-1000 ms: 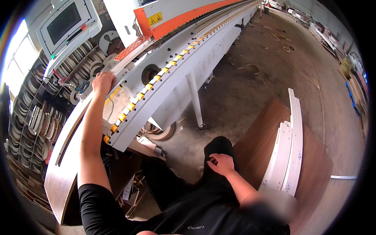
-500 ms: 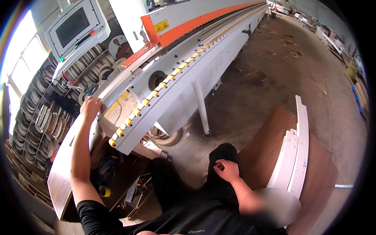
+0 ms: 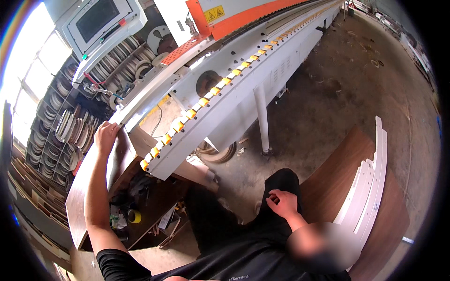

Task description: The person repeatedly picks up long white rectangular panels from a stack on the floor and places them onto a roller conveyor belt. The person handles the panels one at a time, feeding them into the machine's intake area.

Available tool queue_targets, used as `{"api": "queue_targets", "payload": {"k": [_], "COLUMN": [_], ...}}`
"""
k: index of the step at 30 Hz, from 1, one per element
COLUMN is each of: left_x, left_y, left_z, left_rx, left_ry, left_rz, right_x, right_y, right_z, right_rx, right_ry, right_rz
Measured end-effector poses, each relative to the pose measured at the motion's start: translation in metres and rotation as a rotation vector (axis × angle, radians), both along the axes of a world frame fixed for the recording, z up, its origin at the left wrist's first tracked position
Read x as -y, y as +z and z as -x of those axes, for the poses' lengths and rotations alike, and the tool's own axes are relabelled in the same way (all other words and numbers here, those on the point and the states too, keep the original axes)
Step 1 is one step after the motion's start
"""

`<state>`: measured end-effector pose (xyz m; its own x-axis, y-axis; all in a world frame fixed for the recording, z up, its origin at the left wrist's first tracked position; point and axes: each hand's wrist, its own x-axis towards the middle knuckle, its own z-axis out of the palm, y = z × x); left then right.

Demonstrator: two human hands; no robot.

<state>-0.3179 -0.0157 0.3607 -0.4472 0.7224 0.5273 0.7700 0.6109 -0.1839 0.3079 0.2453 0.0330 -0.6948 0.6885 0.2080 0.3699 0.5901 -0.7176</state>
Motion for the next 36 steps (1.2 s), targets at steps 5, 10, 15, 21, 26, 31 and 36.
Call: {"api": "queue_targets", "payload": {"k": [5,10,15,21,26,31,36], "left_x": [-0.057,-0.086,-0.137,-0.157,-0.134,-0.131,-0.122], "left_y": [-0.009,-0.014,-0.03,-0.037,-0.034,-0.038,-0.037], "left_z": [0.032,0.056,0.098,0.09,0.096,0.106,0.103], "left_rx": [-0.148,-0.074,-0.28,-0.041,0.126,0.208,0.181], "left_ry": [-0.203,-0.213,-0.246,-0.16,-0.158,-0.188,-0.161], "left_rz": [0.207,0.251,0.302,0.111,0.036,0.044,0.037], "right_x": [0.001,0.001,0.001,0.003,-0.005,0.025,0.071], "right_y": [0.003,0.006,0.006,0.005,-0.012,-0.049,-0.032], "right_z": [-0.006,-0.003,-0.021,-0.059,-0.189,-0.382,-0.479], "right_rx": [0.037,0.185,0.133,-0.13,0.171,0.632,0.659], "right_ry": [-0.013,0.035,0.021,-0.234,-0.736,-1.323,-1.639], "right_rz": [0.01,0.009,0.199,0.061,-0.184,-0.005,0.393]}}
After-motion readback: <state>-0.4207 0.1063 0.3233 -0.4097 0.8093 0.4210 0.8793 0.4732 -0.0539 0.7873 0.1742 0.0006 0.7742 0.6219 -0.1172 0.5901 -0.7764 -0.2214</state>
